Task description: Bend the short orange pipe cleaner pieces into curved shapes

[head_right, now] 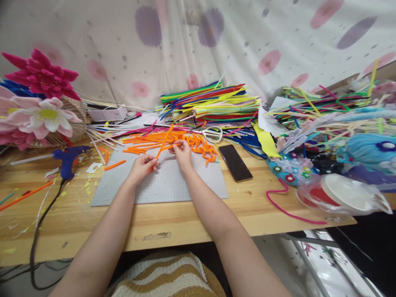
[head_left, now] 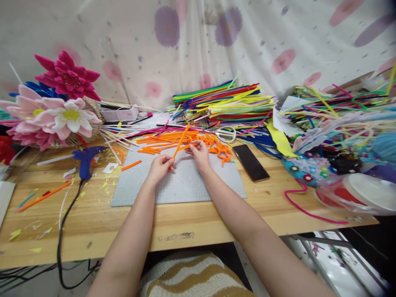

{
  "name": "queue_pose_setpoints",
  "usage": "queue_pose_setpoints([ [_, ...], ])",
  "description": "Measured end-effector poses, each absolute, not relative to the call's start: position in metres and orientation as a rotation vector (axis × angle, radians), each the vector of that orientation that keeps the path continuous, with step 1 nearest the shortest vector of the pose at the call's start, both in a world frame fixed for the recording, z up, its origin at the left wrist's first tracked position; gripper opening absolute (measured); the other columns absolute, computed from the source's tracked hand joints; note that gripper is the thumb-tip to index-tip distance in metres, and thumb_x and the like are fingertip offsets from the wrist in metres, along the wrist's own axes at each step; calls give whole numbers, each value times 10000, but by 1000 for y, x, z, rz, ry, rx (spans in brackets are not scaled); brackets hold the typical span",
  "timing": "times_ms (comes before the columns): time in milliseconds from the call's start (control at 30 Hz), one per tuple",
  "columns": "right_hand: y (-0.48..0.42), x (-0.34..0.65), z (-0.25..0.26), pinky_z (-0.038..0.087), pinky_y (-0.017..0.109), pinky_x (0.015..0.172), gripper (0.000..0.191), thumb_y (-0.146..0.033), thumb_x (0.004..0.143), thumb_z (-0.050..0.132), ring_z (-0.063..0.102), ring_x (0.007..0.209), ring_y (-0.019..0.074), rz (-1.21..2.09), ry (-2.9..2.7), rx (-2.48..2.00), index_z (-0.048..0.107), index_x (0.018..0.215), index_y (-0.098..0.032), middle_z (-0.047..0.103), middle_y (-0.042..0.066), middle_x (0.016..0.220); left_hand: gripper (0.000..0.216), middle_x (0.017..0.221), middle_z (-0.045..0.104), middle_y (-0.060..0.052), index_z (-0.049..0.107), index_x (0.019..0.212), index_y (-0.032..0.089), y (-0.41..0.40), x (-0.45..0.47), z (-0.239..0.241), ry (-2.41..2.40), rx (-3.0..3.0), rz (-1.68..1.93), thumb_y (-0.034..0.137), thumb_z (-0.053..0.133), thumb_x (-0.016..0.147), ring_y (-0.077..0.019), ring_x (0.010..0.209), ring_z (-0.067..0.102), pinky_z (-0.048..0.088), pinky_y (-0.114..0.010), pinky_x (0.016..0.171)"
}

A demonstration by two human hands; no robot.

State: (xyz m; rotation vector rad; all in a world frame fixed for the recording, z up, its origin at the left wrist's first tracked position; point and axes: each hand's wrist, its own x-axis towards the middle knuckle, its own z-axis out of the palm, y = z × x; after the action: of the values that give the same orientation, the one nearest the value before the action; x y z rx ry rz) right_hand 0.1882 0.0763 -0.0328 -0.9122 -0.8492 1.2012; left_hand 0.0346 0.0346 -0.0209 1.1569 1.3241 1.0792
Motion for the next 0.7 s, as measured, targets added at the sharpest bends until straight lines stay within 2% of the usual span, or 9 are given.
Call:
queue_pose_setpoints([
  [233, 77, 192, -33, 509, 221, 540, 195, -257, 678, 578, 584, 512, 70, 1283, -1004, -940, 450, 813, -197, 560, -61, 626, 255, 554, 578, 18, 562, 673, 146, 36, 35, -27, 1315, 1235, 1033, 361, 664, 582, -75, 404, 475, 395, -224, 448],
  [433, 74, 196, -28, 480, 198, 536, 178, -240, 670, 573, 561, 517, 53, 1244, -1175, -935, 478, 810, -188, 539, -60, 656, 226, 587, 593, 7, 579, 692, 153, 34, 34, -28, 1295, 1354, 1003, 365, 631, 634, -77, 442, 483, 385, -217, 470],
  [700, 65, 199, -19, 452, 201, 524, 231, -272, 651, 613, 542, 523, 61, 1441, -1296, -849, 496, 831, -186, 547, -51, 674, 360, 621, 598, 8, 576, 719, 139, 33, 35, -21, 1280, 1165, 1037, 422, 705, 538, -65, 412, 488, 396, -215, 456],
])
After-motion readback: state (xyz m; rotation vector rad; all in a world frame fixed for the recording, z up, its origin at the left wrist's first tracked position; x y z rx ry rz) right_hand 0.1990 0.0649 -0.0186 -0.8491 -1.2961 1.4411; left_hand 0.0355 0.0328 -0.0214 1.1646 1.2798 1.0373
